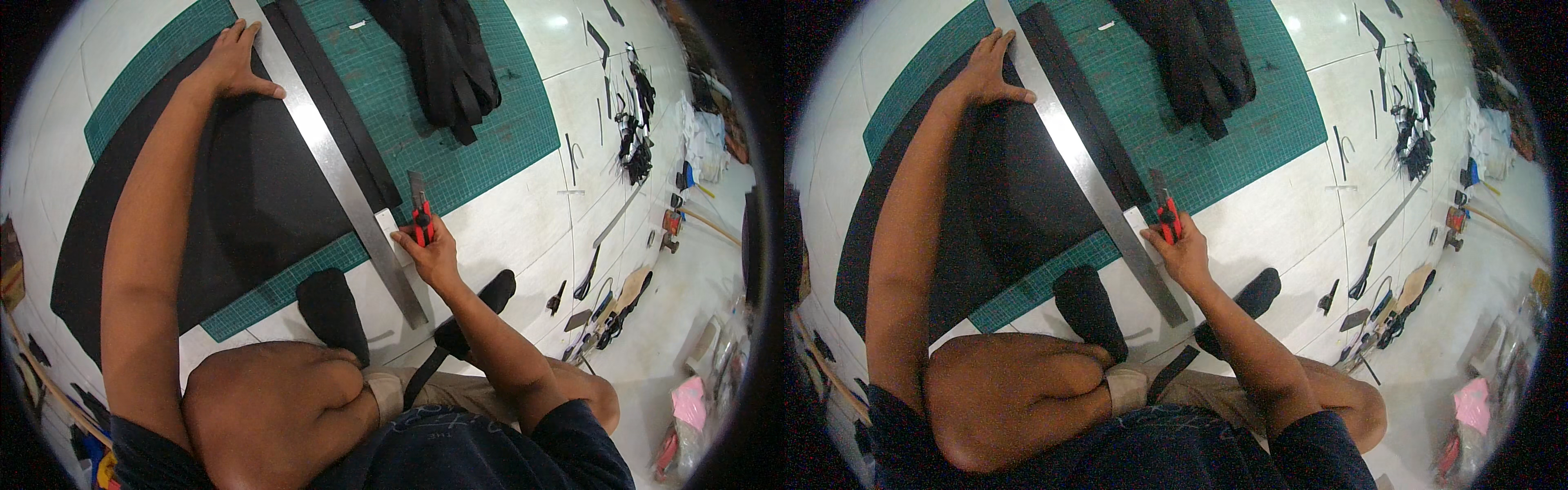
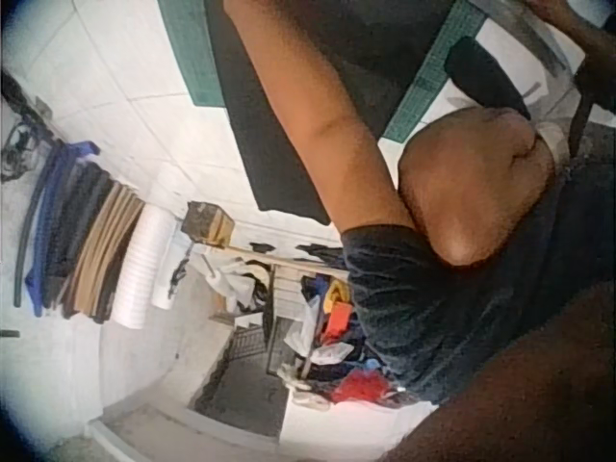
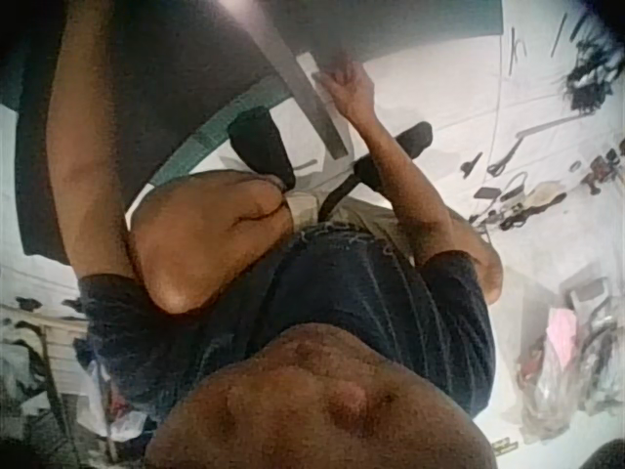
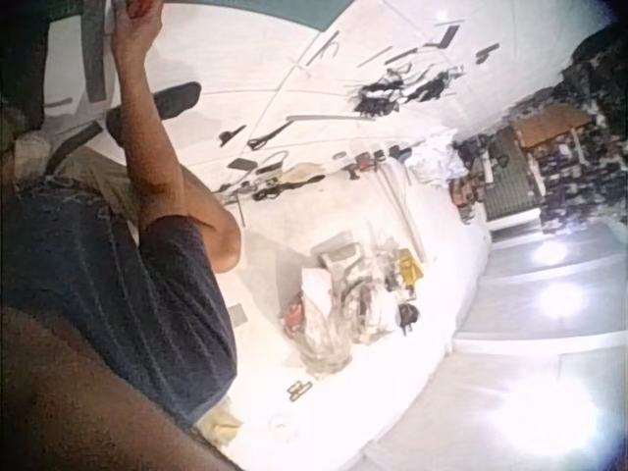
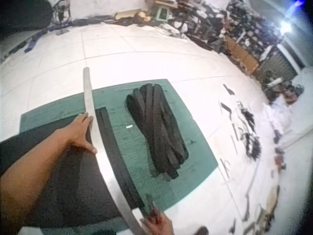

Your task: The person uses a utility knife and a metal ruler to cut strips from a sheet of black foam material on a green cutting mat. The person then picks up and gathers the cut foam strips.

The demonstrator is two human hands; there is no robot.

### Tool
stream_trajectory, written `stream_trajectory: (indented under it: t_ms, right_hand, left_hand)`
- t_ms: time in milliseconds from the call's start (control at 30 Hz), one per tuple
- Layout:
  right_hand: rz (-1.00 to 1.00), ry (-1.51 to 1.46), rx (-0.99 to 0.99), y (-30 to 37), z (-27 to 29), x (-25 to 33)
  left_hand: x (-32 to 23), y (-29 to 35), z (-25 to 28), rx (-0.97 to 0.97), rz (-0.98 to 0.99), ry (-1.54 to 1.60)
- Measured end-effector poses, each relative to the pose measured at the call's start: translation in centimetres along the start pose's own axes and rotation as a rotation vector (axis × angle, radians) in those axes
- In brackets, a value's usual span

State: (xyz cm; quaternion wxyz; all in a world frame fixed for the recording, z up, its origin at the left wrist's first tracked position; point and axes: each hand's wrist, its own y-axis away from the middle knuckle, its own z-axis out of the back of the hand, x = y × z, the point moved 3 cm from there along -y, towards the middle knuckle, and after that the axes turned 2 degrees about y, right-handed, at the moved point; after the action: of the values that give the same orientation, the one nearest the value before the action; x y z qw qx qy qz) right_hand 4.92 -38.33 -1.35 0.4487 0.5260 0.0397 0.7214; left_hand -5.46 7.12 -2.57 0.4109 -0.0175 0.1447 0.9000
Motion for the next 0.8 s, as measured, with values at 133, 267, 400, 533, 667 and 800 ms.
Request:
stream_trajectory:
  t_ms: [133,267,400,533,667,800]
  right_hand:
    - [0.001,0.014,0.003,-0.1,0.1,-0.2]
    - [0.014,0.017,-0.016,-0.2,0.1,0.2]
    - [0.004,0.110,0.011,0.5,1.1,-0.9]
    - [-0.006,0.280,-0.109,1.7,4.0,-0.7]
    - [-0.082,0.304,-0.044,-2.5,2.8,7.3]
    - [0.258,0.341,0.092,-10.3,-2.2,14.5]
  left_hand:
    - [-0.2,-0.1,0.0,0.006,-0.015,-0.004]
    - [-0.2,-0.2,0.2,0.018,-0.002,-0.016]
    - [-0.7,-0.5,0.1,0.049,0.010,-0.052]
    - [-1.6,-0.5,0.8,0.097,0.077,-0.088]
    - [-1.7,0.0,1.8,0.080,0.086,-0.034]
    - [-2.7,-0.3,2.6,0.156,0.107,-0.028]
